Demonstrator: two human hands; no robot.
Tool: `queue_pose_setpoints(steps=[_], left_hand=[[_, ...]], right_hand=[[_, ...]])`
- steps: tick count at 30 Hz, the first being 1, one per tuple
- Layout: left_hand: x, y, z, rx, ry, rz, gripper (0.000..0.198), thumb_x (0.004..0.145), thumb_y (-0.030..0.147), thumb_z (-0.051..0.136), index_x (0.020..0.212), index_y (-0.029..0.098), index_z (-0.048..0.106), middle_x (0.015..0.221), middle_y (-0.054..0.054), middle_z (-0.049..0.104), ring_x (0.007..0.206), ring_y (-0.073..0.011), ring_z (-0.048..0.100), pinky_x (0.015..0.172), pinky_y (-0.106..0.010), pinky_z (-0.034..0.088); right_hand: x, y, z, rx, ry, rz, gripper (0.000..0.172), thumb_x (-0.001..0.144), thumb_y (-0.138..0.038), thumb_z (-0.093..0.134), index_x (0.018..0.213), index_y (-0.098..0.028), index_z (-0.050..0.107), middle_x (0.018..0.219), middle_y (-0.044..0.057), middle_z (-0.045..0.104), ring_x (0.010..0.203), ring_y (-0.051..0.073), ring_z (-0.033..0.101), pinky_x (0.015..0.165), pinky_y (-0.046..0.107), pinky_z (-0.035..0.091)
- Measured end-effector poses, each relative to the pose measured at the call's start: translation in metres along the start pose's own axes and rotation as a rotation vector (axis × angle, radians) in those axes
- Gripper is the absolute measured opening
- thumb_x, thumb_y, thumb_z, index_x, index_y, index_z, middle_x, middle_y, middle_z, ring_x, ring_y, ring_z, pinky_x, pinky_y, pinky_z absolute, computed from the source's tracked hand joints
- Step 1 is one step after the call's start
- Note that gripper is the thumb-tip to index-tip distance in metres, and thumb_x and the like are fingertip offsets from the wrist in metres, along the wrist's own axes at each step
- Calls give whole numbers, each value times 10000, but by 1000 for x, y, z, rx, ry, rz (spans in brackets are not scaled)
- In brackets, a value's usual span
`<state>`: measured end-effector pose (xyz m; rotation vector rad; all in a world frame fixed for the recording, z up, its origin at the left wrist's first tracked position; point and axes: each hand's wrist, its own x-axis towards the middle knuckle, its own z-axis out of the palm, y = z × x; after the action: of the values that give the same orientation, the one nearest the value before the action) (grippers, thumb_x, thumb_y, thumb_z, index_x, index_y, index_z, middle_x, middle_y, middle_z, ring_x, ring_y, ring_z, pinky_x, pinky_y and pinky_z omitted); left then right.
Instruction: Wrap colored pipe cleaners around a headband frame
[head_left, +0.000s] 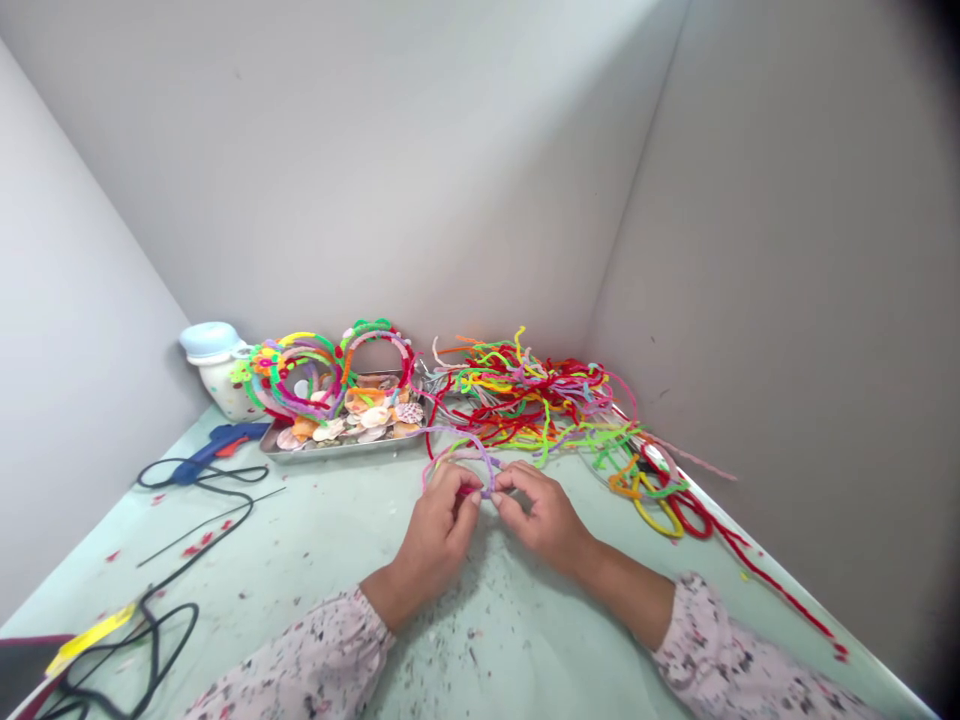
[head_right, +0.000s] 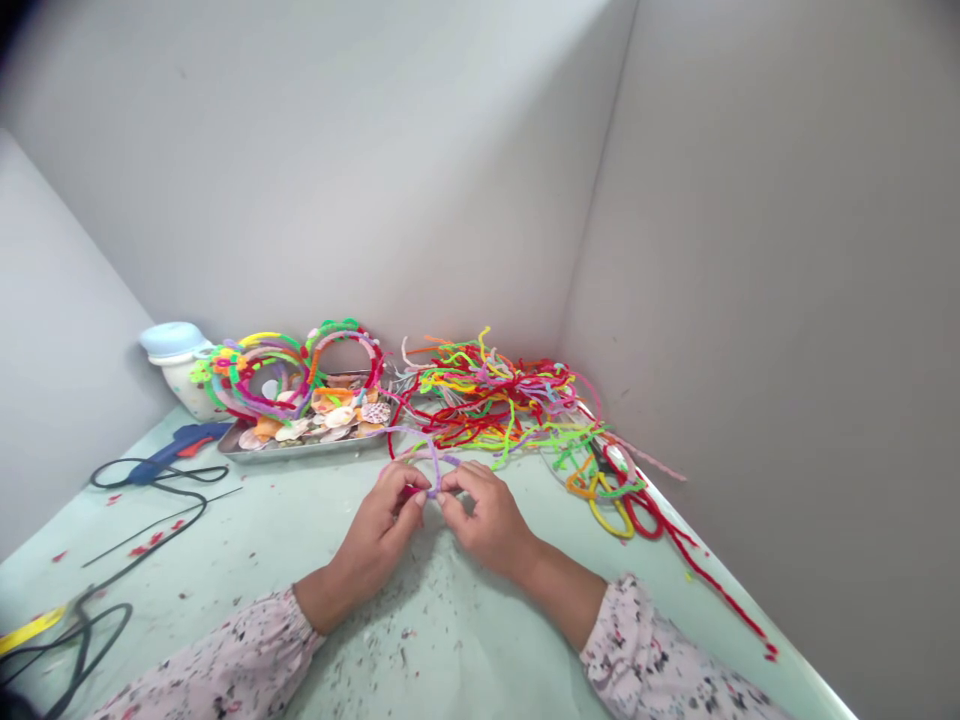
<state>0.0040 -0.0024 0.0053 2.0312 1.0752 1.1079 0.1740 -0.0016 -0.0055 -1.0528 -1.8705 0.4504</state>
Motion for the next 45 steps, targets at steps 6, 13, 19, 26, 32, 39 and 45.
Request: queue_pose_setpoints(steps=[6,13,19,26,32,39,45], left_hand=[[0,-2,0,31,-14,11,143,910,245,429,867,184,550,830,-37,530,787,-174,502,715,-291,398],[0,-7,3,30,-22,-19,142,914,258,428,873,189,545,834,-43,545,770,-176,509,694,-289,392],[1,-11,5,27,-54,-48,138,914,250,428,871,193,545,825,-41,555,746,-170,514,669,-286,391],[1,-12,5,40,-51,-33,112,901,231,455,875,195,558,827,-32,553,752,-163,509,678,-280,398],[1,-11,5,60,-54,-9,112,901,221,454,866,191,556,821,-34,551,757,-164,506,683,-279,398],[0,-8,4,36,-13,-38,128,908,235,446,865,183,555,817,-36,549,747,-162,499,671,-272,385],[0,-10,4,-45,27,-101,159,925,296,431,872,183,531,843,-36,542,778,-163,511,675,-270,393]], right_hand=[[1,1,-2,32,-21,24,74,834,-181,527,775,-209,563,747,7,563,765,171,541,746,298,421],[3,1,-3,23,17,52,82,834,-225,547,764,-214,590,743,8,596,789,184,557,806,331,415],[4,2,-2,83,-2,134,111,836,-237,541,744,-215,600,746,1,596,802,184,557,818,321,411],[5,-1,-3,153,-48,242,184,842,-233,512,682,-202,597,744,5,597,862,199,558,860,330,388],[5,4,-2,214,-77,266,221,850,-237,491,643,-194,554,692,-8,547,781,171,537,804,298,407],[4,-1,-3,122,-44,203,173,880,-282,498,763,-205,599,792,7,596,868,187,548,858,329,406],[1,0,-4,-28,81,11,115,829,-271,617,922,-233,561,914,25,612,940,204,545,870,362,400]])
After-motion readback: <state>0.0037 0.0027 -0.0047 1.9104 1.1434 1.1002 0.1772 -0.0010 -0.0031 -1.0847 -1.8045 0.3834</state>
